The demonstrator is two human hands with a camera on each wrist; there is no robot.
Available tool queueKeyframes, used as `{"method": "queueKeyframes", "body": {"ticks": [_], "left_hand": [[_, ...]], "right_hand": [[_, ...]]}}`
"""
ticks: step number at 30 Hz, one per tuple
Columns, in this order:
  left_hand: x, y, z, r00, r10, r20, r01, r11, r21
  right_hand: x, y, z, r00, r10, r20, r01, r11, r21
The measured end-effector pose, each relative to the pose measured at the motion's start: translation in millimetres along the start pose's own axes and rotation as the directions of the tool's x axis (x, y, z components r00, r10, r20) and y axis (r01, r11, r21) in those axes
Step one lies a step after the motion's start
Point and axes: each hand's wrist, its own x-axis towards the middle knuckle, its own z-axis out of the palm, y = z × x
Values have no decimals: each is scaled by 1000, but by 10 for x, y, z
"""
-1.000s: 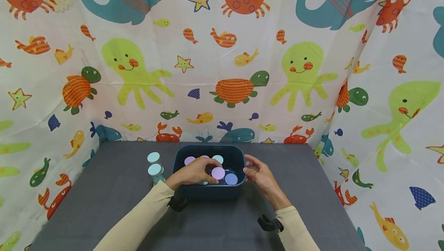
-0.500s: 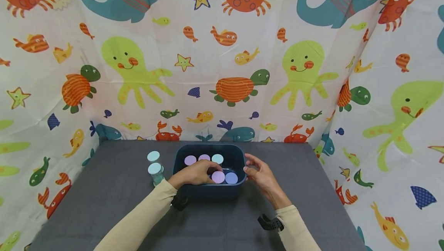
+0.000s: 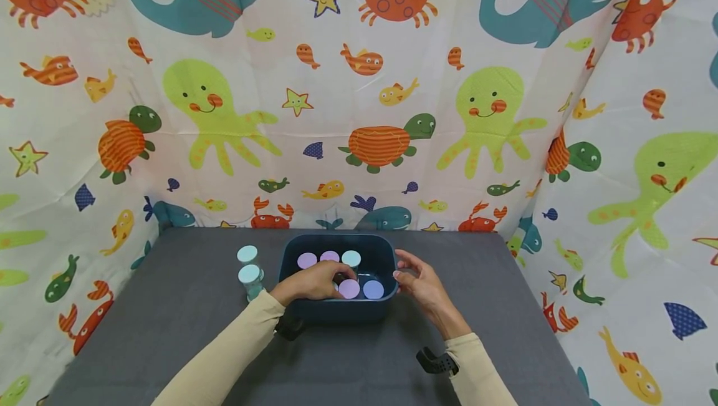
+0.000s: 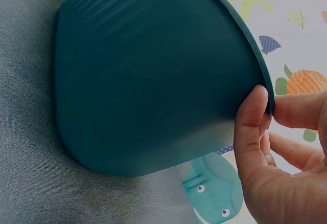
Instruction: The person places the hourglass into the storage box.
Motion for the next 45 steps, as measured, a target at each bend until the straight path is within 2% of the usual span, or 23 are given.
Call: {"method": "queueKeyframes", "body": {"ticks": [21, 27, 31, 34, 38, 45], "left_hand": [[35, -19, 38, 999, -47, -1, 47, 999, -13], [35, -43, 41, 1000, -23, -15, 23, 1000, 6], [-15, -46, 18, 999, 16, -30, -17, 999, -31], [-84, -24, -24, 998, 22, -53, -27, 996, -87], [-192, -1, -96, 993, 12, -121, -31, 987, -157], [-420, -22, -236, 969, 11, -245, -70, 970, -234]], "right_hand": [[1, 6, 6, 1000, -2, 1, 2, 1000, 7], [-7, 0, 7, 1000, 0, -6, 0, 1000, -8], [-10, 4, 7, 1000, -5, -5, 5, 1000, -11], [-9, 12, 1, 1000, -9, -2, 9, 1000, -6], [-3, 22, -8, 1000, -13, 0, 13, 1000, 0], [7, 23, -11, 1000, -17, 10, 17, 1000, 13]]}}
